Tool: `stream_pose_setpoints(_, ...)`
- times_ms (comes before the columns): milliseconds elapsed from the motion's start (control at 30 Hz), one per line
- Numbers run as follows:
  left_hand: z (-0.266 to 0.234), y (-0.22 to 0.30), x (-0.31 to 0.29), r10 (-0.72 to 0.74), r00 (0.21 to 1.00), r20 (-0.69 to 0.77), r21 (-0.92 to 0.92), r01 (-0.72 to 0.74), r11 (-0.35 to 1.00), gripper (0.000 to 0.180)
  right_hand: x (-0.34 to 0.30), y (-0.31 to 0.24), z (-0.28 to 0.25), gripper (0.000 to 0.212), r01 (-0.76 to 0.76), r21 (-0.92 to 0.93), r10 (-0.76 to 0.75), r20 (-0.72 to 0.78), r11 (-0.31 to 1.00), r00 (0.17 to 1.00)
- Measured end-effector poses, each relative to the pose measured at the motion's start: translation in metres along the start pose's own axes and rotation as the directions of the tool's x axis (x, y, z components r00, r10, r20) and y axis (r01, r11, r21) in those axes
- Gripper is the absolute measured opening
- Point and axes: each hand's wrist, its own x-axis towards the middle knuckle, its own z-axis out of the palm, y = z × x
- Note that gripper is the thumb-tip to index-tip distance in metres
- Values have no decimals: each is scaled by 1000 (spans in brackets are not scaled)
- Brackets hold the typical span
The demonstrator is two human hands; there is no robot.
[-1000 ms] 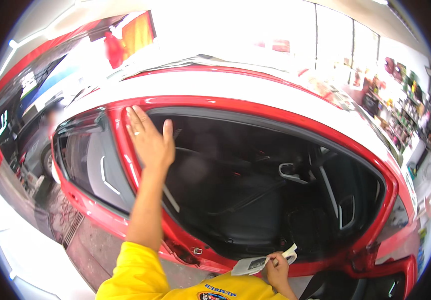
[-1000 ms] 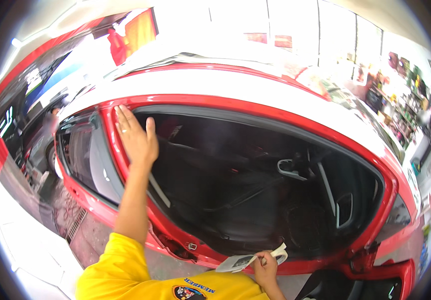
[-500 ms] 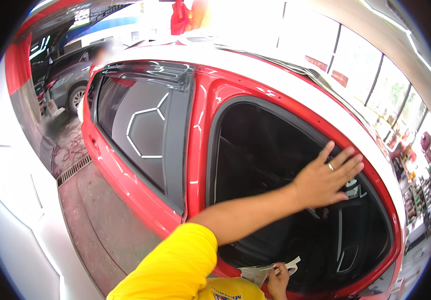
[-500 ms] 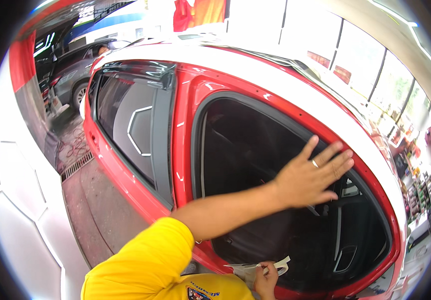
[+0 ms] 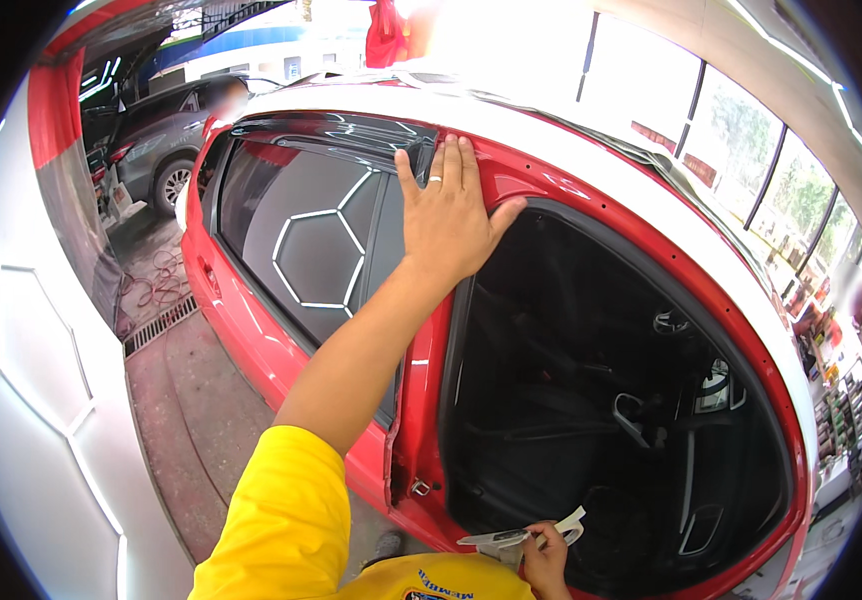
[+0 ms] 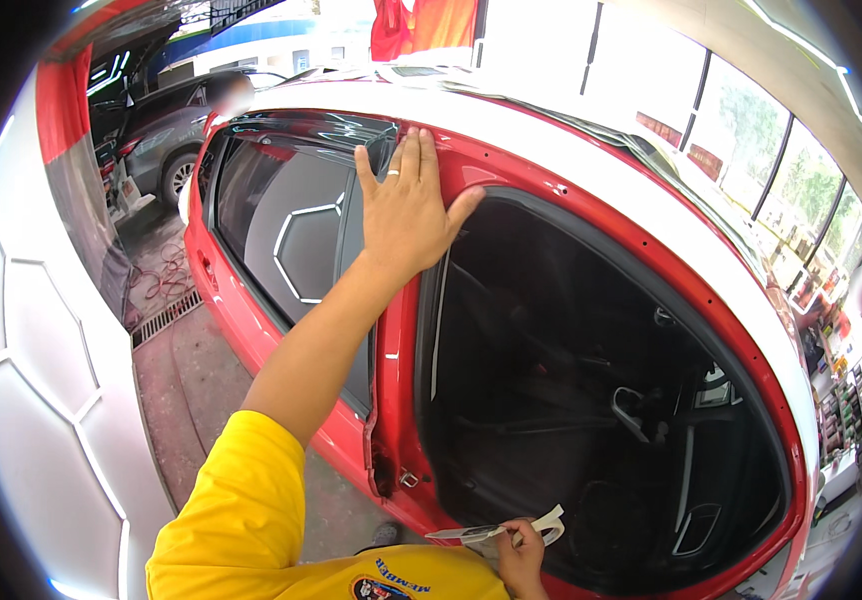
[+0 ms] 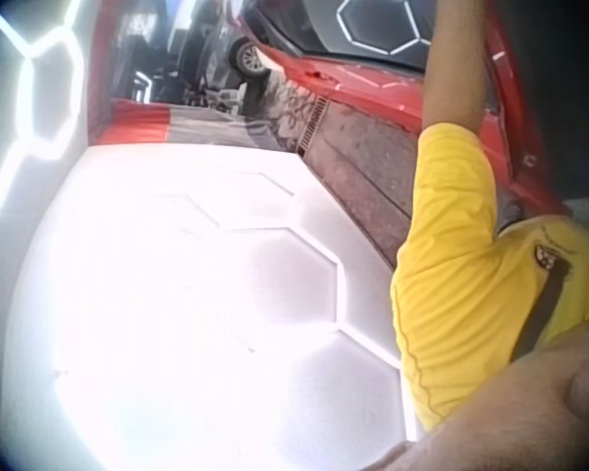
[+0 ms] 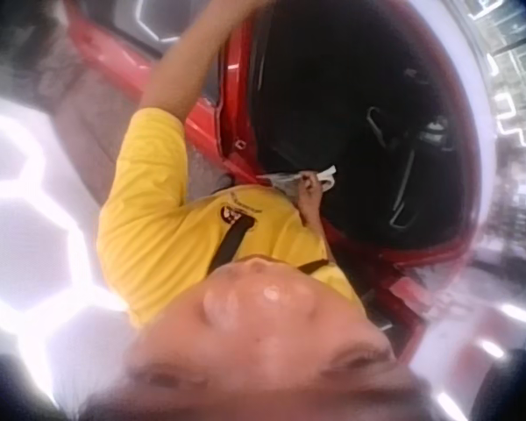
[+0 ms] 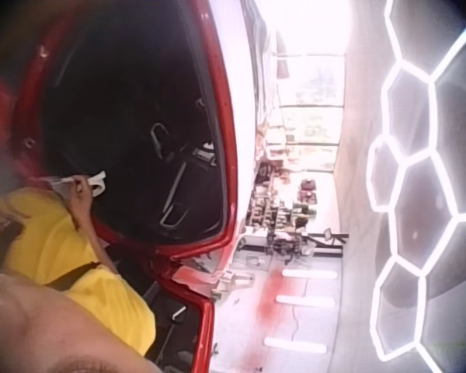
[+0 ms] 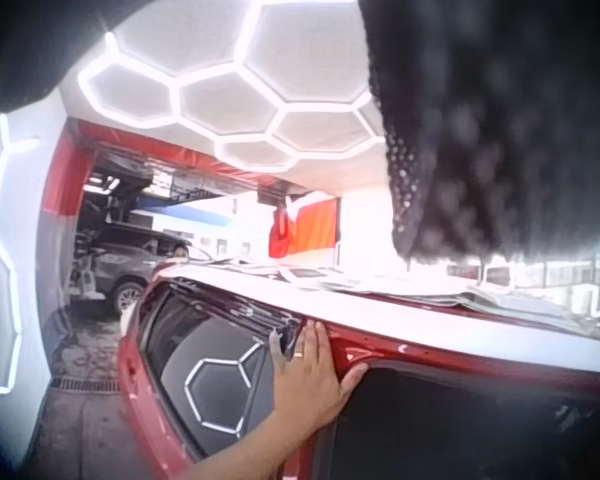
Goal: The person tapes newspaper strips to the rear window and door frame of a red car using masking tape. They smooth each strip, tear tape from the roll, and reposition the paper to cover the glass and trim edges.
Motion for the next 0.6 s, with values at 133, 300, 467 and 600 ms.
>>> stream_pose_setpoints(133, 13, 49, 3, -224, 968, -116, -99, 213, 972, 120, -4, -4, 3, 8, 18, 16, -18, 4, 1000, 1000)
stream_pose_setpoints(300, 3, 54, -18, -8, 997, -75, -139, -3, 990, 120, -22, 22, -9, 10, 65, -17, -66, -29, 998, 997)
stream_pose_setpoints(467, 1, 20, 6, -196, 979, -59, -26, 195, 980, 110, -28, 44, -17, 16, 10, 7, -9, -39, 1000, 999)
stream_pose_setpoints(600, -19, 93, -9, -53, 998, -31, -236, 45, 971, 119, -26, 60, -16, 16, 23, -35, -22, 24, 999, 999)
